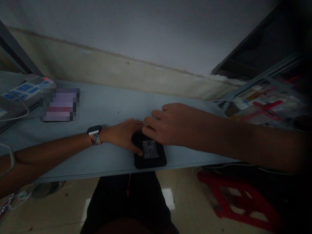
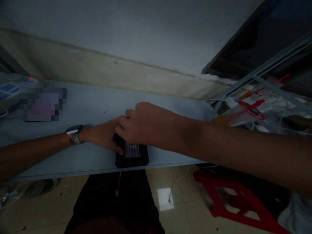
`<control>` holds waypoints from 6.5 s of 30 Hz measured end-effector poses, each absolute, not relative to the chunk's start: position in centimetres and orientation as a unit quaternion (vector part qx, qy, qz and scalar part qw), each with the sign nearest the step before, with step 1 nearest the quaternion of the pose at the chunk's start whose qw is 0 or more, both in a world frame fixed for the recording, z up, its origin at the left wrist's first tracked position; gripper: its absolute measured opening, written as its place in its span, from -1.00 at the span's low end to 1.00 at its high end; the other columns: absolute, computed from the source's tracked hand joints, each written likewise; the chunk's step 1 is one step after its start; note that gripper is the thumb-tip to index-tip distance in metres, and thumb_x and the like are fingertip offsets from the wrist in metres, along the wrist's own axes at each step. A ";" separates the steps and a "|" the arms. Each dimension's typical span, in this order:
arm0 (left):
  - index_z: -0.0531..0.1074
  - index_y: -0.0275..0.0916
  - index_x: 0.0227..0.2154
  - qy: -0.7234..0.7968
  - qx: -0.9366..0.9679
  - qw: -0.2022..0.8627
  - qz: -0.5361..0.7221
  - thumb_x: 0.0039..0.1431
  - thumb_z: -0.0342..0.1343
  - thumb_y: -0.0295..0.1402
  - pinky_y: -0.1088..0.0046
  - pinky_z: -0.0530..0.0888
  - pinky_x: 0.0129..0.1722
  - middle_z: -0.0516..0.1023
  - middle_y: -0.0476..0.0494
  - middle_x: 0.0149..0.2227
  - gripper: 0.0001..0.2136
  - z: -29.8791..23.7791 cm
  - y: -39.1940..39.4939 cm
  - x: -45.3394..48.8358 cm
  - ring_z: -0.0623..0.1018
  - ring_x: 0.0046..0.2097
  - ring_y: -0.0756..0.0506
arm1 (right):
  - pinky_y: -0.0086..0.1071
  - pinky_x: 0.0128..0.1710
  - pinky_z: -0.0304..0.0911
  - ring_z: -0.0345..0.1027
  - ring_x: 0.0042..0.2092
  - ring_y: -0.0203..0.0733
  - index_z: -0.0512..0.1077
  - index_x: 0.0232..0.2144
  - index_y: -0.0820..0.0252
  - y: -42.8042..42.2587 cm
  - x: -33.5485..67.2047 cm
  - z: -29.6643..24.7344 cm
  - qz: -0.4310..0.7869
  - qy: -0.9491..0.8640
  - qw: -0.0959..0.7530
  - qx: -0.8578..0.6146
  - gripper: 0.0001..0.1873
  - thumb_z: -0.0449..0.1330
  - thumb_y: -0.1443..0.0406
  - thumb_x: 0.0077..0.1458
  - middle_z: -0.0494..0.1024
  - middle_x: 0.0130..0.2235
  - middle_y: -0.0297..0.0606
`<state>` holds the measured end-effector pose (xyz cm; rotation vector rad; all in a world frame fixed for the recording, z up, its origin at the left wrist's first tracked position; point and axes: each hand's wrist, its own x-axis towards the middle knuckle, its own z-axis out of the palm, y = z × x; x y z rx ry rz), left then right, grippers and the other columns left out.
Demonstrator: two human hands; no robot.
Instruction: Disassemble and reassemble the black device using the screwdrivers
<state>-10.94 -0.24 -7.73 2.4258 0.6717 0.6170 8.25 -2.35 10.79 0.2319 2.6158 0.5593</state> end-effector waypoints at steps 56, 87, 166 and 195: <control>0.44 -0.19 -0.25 0.443 0.894 0.006 -0.070 0.50 -0.14 -0.25 0.35 0.32 -0.27 0.58 -0.15 -0.20 -0.71 -3.0 3.3 -21.4 0.60 -0.20 -0.16 | -0.24 -0.10 0.29 0.49 -0.12 -0.04 0.50 -0.21 0.17 9.4 14.6 -6.7 -0.093 0.870 -0.205 0.439 -0.90 0.17 0.35 0.27 0.62 -0.13 -0.10; 0.17 0.02 0.45 0.355 0.915 0.119 0.155 0.18 0.38 -0.16 -0.18 0.43 0.35 0.24 -0.35 0.45 -0.18 -4.9 -7.6 -10.8 0.38 0.38 -0.44 | -0.14 -0.07 0.34 0.45 0.04 0.14 0.54 -0.04 0.17 10.2 15.3 -7.4 0.024 0.826 -0.200 0.527 -0.77 0.15 0.23 0.36 0.66 -0.01 0.05; 0.22 -0.18 0.35 0.428 0.856 0.130 0.259 0.15 0.32 -0.26 -0.25 0.26 0.42 0.21 -0.49 0.46 -0.29 -8.4 0.8 -9.9 0.27 0.48 -0.47 | -0.42 -0.48 0.32 0.49 -0.47 -0.29 0.56 -0.25 0.22 7.9 16.1 -2.8 -0.636 0.653 -0.278 0.304 -0.84 0.25 0.34 0.08 0.69 -0.29 -0.22; 0.23 -0.21 0.33 0.420 0.860 0.136 0.257 0.16 0.32 -0.22 -0.22 0.26 0.44 0.24 -0.48 0.44 -0.29 -8.3 1.0 -10.2 0.27 0.47 -0.45 | -0.48 -0.62 0.14 0.24 -0.59 -0.37 0.51 -0.37 0.19 6.9 13.8 -4.2 -0.747 0.544 -0.301 0.237 -0.74 0.27 0.10 0.14 0.45 -0.54 -0.41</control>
